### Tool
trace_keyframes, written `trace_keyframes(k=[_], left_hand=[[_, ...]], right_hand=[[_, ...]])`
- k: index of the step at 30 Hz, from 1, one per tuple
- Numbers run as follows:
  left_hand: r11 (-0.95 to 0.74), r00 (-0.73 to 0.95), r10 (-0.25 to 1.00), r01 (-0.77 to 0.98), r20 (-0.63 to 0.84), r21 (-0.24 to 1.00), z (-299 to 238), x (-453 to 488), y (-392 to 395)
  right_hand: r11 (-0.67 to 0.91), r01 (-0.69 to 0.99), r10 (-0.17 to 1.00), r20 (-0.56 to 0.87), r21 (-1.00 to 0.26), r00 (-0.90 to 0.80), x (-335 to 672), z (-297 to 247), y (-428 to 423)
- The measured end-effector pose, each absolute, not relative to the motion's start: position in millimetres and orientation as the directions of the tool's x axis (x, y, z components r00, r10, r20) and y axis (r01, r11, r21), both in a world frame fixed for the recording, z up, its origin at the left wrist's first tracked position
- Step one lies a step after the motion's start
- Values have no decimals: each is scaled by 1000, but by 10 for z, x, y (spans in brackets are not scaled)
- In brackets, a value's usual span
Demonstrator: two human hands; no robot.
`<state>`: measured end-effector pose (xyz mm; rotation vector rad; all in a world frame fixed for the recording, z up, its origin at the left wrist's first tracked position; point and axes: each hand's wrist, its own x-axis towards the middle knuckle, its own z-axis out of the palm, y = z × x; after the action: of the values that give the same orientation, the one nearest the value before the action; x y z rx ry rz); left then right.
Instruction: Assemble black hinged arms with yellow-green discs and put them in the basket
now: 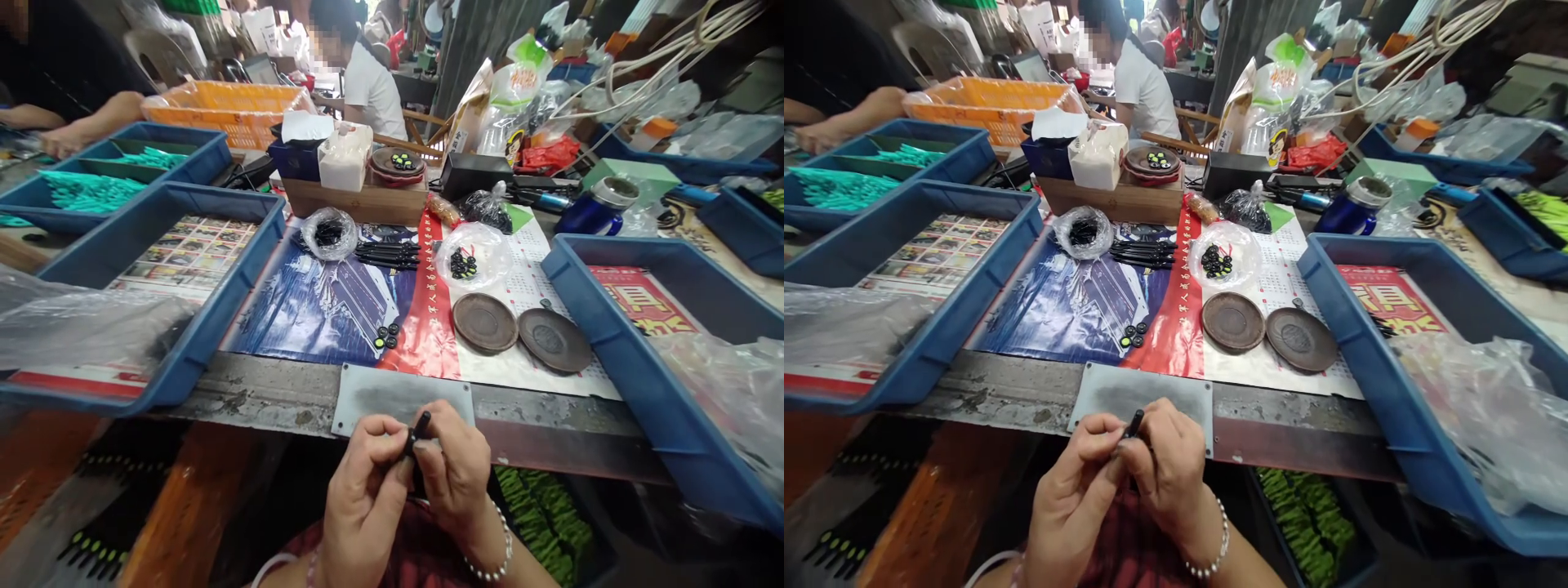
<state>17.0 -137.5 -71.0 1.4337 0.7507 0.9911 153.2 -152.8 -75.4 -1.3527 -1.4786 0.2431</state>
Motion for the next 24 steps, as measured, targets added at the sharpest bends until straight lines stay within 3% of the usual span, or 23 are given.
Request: trace_keyframes(k=[10, 18, 24], left_hand=[[-36, 403, 912, -101, 74, 994, -732, 147, -1320], [-31, 421, 904, -110, 75, 993, -699, 133, -1348], [-157, 354, 922, -38, 160, 987, -703, 123, -1295]], right_hand=[[251, 705, 870, 474, -664, 137, 1423, -809, -1523], [245, 582, 825, 481, -776, 295, 1483, -695, -1506], [180, 290, 905, 274, -940, 326, 1426, -596, -1560]])
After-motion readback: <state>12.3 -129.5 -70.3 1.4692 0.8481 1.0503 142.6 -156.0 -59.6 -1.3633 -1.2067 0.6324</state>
